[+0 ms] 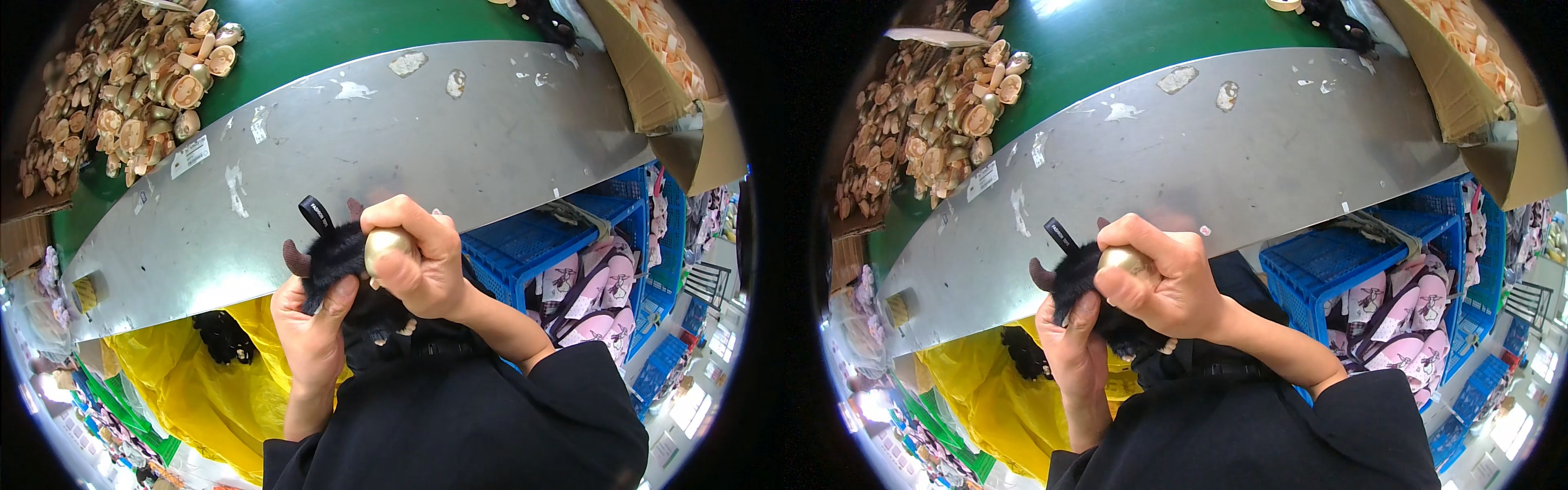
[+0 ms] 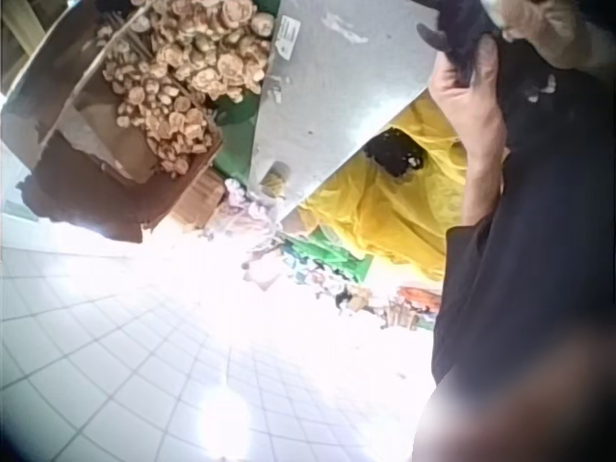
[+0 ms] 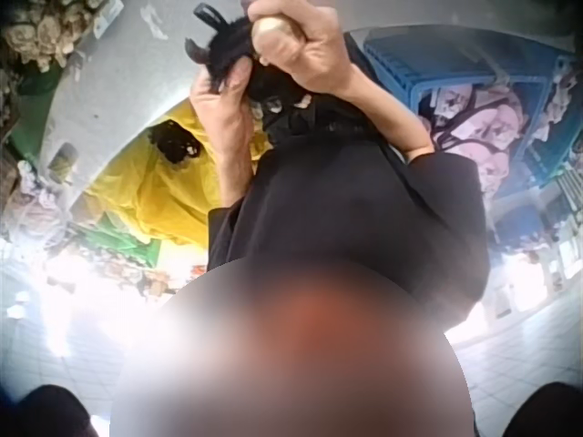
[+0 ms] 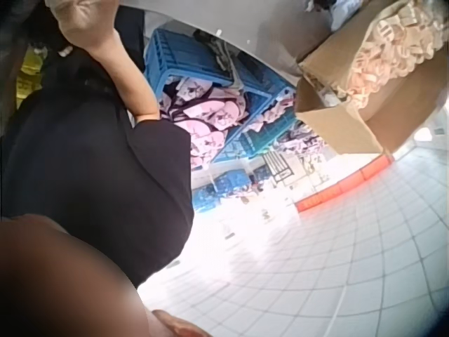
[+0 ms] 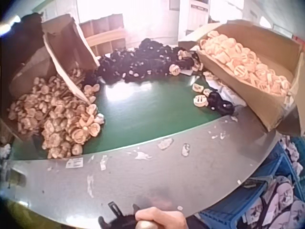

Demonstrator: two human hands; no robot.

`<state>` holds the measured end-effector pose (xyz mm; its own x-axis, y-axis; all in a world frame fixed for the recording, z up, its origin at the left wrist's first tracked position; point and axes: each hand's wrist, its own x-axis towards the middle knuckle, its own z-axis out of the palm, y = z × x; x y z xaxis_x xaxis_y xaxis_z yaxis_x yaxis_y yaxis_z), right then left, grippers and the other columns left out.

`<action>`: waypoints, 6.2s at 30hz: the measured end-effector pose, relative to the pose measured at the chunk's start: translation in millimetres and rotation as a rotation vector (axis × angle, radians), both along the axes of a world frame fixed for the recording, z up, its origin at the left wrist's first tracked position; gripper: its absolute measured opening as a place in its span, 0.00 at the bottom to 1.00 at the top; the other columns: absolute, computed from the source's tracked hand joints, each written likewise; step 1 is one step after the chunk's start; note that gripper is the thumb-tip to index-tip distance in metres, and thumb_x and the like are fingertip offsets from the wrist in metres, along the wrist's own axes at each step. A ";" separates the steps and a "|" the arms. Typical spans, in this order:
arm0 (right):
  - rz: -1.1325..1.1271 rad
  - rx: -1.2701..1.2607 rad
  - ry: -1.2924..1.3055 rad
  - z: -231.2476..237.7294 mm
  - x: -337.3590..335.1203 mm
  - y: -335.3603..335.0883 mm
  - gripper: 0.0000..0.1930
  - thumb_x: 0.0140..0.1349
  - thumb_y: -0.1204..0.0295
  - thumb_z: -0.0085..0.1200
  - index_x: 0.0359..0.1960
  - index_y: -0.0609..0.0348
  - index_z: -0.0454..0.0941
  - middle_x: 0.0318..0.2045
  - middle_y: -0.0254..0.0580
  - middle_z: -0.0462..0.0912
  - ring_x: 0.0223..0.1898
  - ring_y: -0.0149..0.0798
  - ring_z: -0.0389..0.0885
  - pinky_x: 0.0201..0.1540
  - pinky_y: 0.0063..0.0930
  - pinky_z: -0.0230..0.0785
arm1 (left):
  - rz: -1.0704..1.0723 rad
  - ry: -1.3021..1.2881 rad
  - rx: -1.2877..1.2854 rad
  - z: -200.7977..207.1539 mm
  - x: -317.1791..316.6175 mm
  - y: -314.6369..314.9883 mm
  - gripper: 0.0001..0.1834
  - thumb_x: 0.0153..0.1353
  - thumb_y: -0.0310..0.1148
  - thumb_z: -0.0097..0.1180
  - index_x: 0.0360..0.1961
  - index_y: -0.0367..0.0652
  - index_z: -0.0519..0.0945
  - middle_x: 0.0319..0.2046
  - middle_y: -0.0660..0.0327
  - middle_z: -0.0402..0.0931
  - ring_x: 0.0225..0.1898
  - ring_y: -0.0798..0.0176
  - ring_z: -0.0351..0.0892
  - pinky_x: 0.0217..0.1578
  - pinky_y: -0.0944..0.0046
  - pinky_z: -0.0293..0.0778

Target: The person repeatedly picks up a black slipper and a beige sole, presses the sole onto the slipper, and places the assembled unit on the table. The person continues this cycle with multiple pairs, handling each item one at a time.

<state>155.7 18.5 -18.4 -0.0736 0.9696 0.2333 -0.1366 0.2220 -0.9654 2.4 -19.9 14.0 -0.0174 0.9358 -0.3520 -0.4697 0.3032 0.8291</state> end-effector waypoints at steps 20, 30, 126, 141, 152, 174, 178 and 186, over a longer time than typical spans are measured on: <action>-0.351 0.395 -0.398 -8.6 2.4 8.5 0.19 0.64 0.59 0.67 0.40 0.64 0.78 0.25 0.40 0.81 0.20 0.34 0.77 0.25 0.24 0.70 | 0.016 0.250 0.040 4.6 17.5 3.3 0.11 0.62 0.23 0.70 0.45 0.31 0.85 0.37 0.70 0.80 0.39 0.78 0.73 0.43 0.77 0.69; -0.462 0.553 -0.635 -26.8 -0.3 19.3 0.12 0.61 0.64 0.67 0.42 0.58 0.86 0.16 0.33 0.72 0.15 0.36 0.69 0.20 0.28 0.63 | 0.139 0.384 0.121 -12.3 29.4 5.1 0.06 0.65 0.22 0.66 0.36 0.35 0.79 0.31 0.73 0.73 0.34 0.80 0.68 0.37 0.78 0.65; 0.194 0.377 -0.110 47.2 30.2 -34.7 0.11 0.46 0.77 0.66 0.28 0.61 0.74 0.26 0.40 0.67 0.22 0.40 0.71 0.21 0.28 0.62 | -0.249 0.393 0.732 -0.5 -3.9 -6.5 0.11 0.49 0.18 0.68 0.29 0.37 0.76 0.32 0.59 0.68 0.30 0.59 0.71 0.34 0.58 0.76; 0.392 0.301 -0.178 33.8 43.8 -22.9 0.16 0.48 0.75 0.72 0.34 0.58 0.74 0.28 0.43 0.71 0.27 0.46 0.76 0.25 0.31 0.68 | -0.513 0.357 0.579 16.8 -22.9 14.3 0.20 0.44 0.18 0.73 0.27 0.42 0.70 0.51 0.45 0.73 0.51 0.45 0.81 0.54 0.51 0.78; -0.008 0.475 -0.199 37.1 12.9 -7.7 0.14 0.41 0.83 0.65 0.32 0.61 0.80 0.32 0.44 0.82 0.27 0.41 0.83 0.25 0.27 0.75 | -0.003 0.869 0.965 27.8 -13.7 12.6 0.26 0.53 0.28 0.76 0.45 0.41 0.70 0.42 0.52 0.71 0.38 0.54 0.80 0.38 0.57 0.81; -0.163 0.605 -0.491 30.0 4.3 -7.9 0.16 0.52 0.64 0.68 0.40 0.56 0.83 0.37 0.41 0.85 0.37 0.44 0.78 0.41 0.37 0.77 | 0.092 1.141 0.826 11.9 -15.5 19.0 0.32 0.63 0.52 0.64 0.55 0.35 0.75 0.49 0.45 0.75 0.48 0.51 0.78 0.50 0.57 0.76; -0.089 0.564 -0.431 35.3 16.5 -3.1 0.14 0.57 0.57 0.64 0.40 0.49 0.85 0.47 0.44 0.81 0.43 0.45 0.78 0.55 0.50 0.71 | 0.138 1.004 0.846 4.3 -12.5 15.3 0.27 0.56 0.39 0.73 0.52 0.35 0.79 0.45 0.42 0.81 0.44 0.48 0.84 0.45 0.56 0.81; 0.046 0.430 -0.280 33.2 18.4 -4.7 0.12 0.52 0.69 0.70 0.36 0.53 0.80 0.54 0.53 0.83 0.54 0.50 0.82 0.65 0.52 0.67 | 0.017 0.922 0.899 -2.6 -12.8 9.6 0.33 0.62 0.36 0.70 0.61 0.37 0.66 0.48 0.45 0.77 0.46 0.52 0.82 0.50 0.57 0.79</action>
